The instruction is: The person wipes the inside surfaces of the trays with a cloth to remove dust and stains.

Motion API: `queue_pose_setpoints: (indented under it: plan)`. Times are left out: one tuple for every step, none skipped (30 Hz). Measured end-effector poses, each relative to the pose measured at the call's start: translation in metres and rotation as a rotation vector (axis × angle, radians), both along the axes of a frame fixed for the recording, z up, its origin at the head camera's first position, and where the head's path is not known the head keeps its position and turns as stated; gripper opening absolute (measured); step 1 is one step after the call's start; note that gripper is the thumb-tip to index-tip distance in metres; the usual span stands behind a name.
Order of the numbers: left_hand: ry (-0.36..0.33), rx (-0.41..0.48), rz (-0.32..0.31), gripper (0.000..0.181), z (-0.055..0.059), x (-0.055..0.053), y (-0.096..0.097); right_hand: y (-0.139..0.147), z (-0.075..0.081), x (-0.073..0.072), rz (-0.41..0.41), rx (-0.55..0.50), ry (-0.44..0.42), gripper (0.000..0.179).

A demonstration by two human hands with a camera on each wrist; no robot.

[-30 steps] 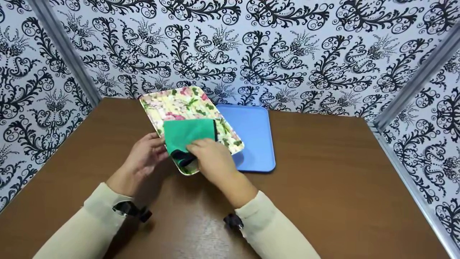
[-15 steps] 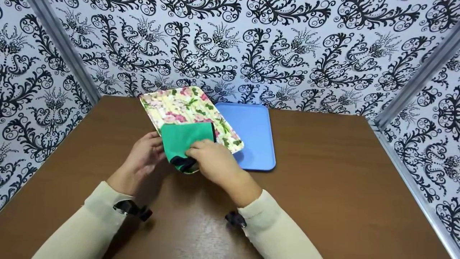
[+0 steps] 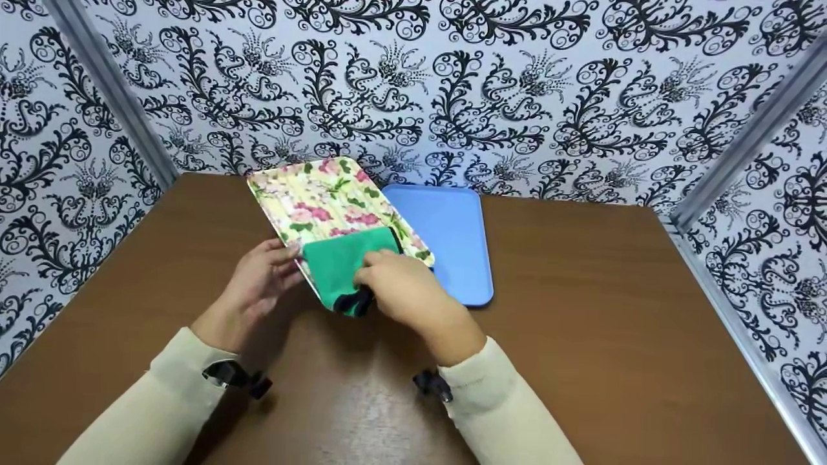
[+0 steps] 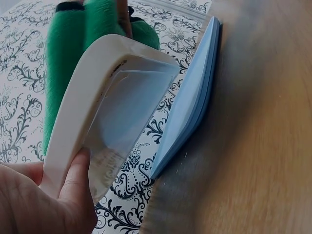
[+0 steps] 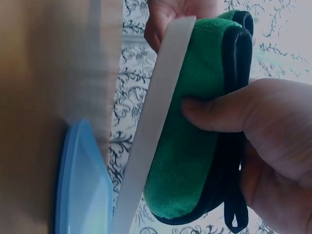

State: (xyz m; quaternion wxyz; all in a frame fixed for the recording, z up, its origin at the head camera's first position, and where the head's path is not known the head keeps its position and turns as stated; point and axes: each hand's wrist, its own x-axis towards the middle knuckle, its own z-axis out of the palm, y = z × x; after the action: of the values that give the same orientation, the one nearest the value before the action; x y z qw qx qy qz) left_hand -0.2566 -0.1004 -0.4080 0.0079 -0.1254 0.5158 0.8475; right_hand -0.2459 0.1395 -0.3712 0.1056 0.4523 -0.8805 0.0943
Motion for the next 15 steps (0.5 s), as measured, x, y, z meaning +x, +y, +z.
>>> queue_pose_setpoints:
  plan:
    - [0.001,0.003,0.002,0.02,0.0,0.0,0.0,0.001,0.0,-0.001,-0.003,0.002,0.002,0.037]
    - [0.002,0.004,0.002,0.02,0.001,0.001,0.0,0.003,0.0,-0.002,-0.009,0.005,0.003,0.036]
    - [0.002,0.003,0.003,0.019,0.001,0.001,0.0,0.004,0.0,-0.003,-0.014,0.007,0.002,0.035]
    - [0.003,0.003,0.002,0.019,0.001,0.001,0.0,0.005,0.0,-0.003,-0.021,0.009,0.003,0.034]
    - [0.004,0.001,0.001,0.02,0.001,0.001,0.0,0.007,-0.001,-0.004,-0.031,0.012,0.006,0.034]
    - [0.006,0.0,-0.001,0.02,0.002,0.001,0.0,0.008,-0.001,-0.006,-0.044,0.015,0.006,0.033]
    - [0.008,-0.001,-0.001,0.021,0.002,0.001,0.0,0.009,-0.001,-0.007,-0.058,0.018,0.007,0.032]
    - [0.009,-0.002,-0.002,0.022,0.002,0.001,0.001,0.011,-0.002,-0.008,-0.075,0.02,0.006,0.031]
    - [0.011,-0.001,-0.004,0.023,0.002,0.001,0.001,0.012,-0.002,-0.01,-0.092,0.023,0.006,0.03]
    - [0.014,0.001,-0.005,0.024,0.002,0.001,0.001,0.014,-0.003,-0.011,-0.112,0.026,0.003,0.03]
    - [0.015,0.002,-0.006,0.024,0.002,0.001,0.001,0.015,-0.004,-0.013,-0.13,0.028,-0.002,0.03]
    - [0.016,0.004,-0.006,0.024,0.002,0.001,0.001,0.017,-0.004,-0.014,-0.147,0.03,-0.01,0.031]
    - [0.016,0.006,-0.007,0.024,0.002,0.001,0.001,0.018,-0.005,-0.016,-0.161,0.031,-0.018,0.031]
    - [0.016,0.006,-0.007,0.024,0.002,0.001,0.001,0.019,-0.006,-0.017,-0.174,0.032,-0.026,0.033]
    - [0.016,0.007,-0.008,0.024,0.002,0.001,0.001,0.021,-0.006,-0.018,-0.186,0.031,-0.035,0.033]
